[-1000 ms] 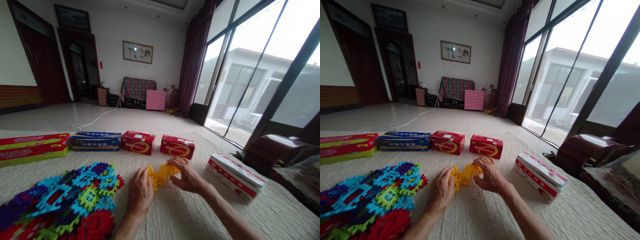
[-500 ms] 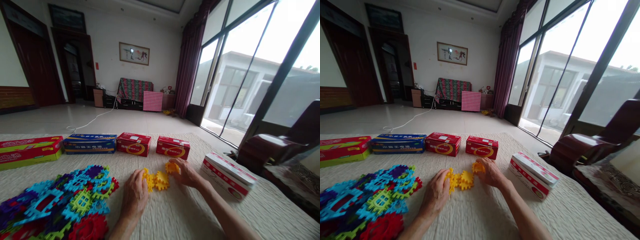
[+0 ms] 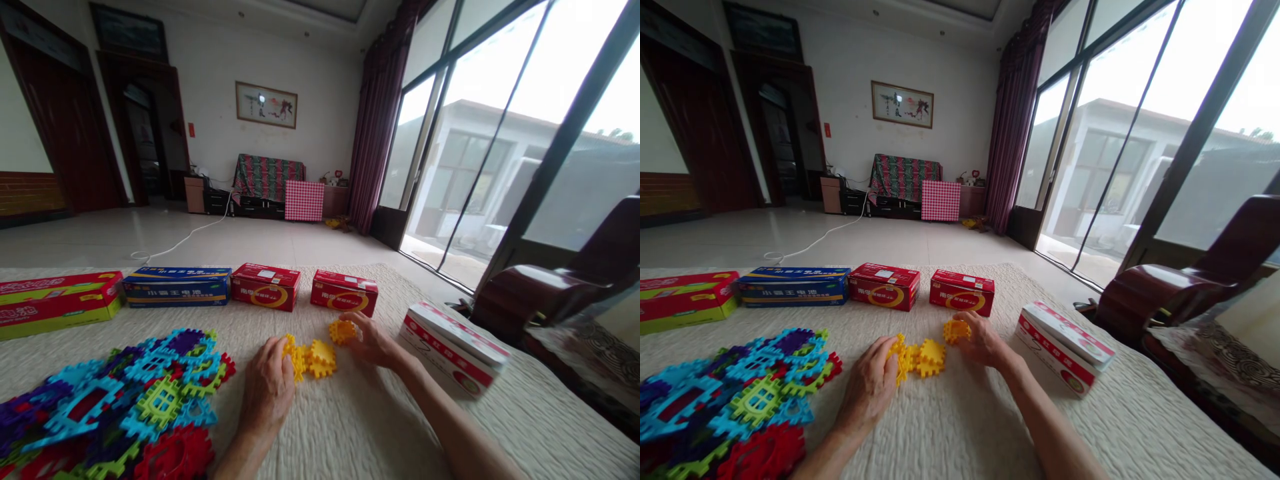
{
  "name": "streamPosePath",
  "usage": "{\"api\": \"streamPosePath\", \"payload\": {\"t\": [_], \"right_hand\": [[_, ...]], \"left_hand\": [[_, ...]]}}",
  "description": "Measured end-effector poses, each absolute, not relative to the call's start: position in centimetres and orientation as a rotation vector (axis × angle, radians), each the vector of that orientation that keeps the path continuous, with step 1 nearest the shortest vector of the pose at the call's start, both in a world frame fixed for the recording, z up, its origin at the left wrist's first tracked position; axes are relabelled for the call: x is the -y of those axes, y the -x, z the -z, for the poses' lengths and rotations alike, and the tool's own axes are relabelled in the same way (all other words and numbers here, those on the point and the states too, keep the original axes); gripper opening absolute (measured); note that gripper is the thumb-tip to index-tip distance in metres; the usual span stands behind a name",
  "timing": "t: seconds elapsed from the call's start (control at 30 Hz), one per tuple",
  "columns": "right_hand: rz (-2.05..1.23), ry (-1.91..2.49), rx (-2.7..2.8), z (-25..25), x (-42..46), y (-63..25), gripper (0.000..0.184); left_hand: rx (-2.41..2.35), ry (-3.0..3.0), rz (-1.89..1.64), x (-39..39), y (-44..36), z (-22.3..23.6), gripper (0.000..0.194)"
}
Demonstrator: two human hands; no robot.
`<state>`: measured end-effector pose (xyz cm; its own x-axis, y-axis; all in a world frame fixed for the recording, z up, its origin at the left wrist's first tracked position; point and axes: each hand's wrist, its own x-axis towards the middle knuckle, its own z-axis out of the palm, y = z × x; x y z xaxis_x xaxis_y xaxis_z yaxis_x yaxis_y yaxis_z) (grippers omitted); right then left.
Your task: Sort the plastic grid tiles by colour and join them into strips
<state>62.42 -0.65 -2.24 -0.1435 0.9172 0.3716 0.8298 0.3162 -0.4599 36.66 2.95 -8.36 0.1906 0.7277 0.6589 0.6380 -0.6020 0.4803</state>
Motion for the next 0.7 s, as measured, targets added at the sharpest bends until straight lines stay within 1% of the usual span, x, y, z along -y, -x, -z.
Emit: {"api": "streamPosePath", "payload": {"t": [0.1,0.33,0.47,0.6,0.7], "right_hand": [[-0.161,1.576,2.012,2.3,0.5,-61.8,0.043],[-0.087,1.628,2.038,2.7,-0.2,-61.9,0.024],[-0.083,1.651,2.044,2.8,-0.7,-62.1,0.022],[-0.091,1.653,2.045,2.8,-0.8,-62.1,0.013],[-0.100,1.653,2.035,2.8,-0.8,-62.1,0.016]], "left_hand": [[-1.345,-2.342,-1.394,-3.0,-36.6,8.4,0.036],[-1.349,-2.339,-1.360,-3.0,-36.5,8.3,0.037],[-1.348,-2.364,-1.350,-3.0,-36.5,8.4,0.038],[-1.358,-2.371,-1.354,-3.0,-36.5,8.4,0.037],[-1.361,-2.378,-1.355,-3.0,-36.5,8.4,0.036]]}}
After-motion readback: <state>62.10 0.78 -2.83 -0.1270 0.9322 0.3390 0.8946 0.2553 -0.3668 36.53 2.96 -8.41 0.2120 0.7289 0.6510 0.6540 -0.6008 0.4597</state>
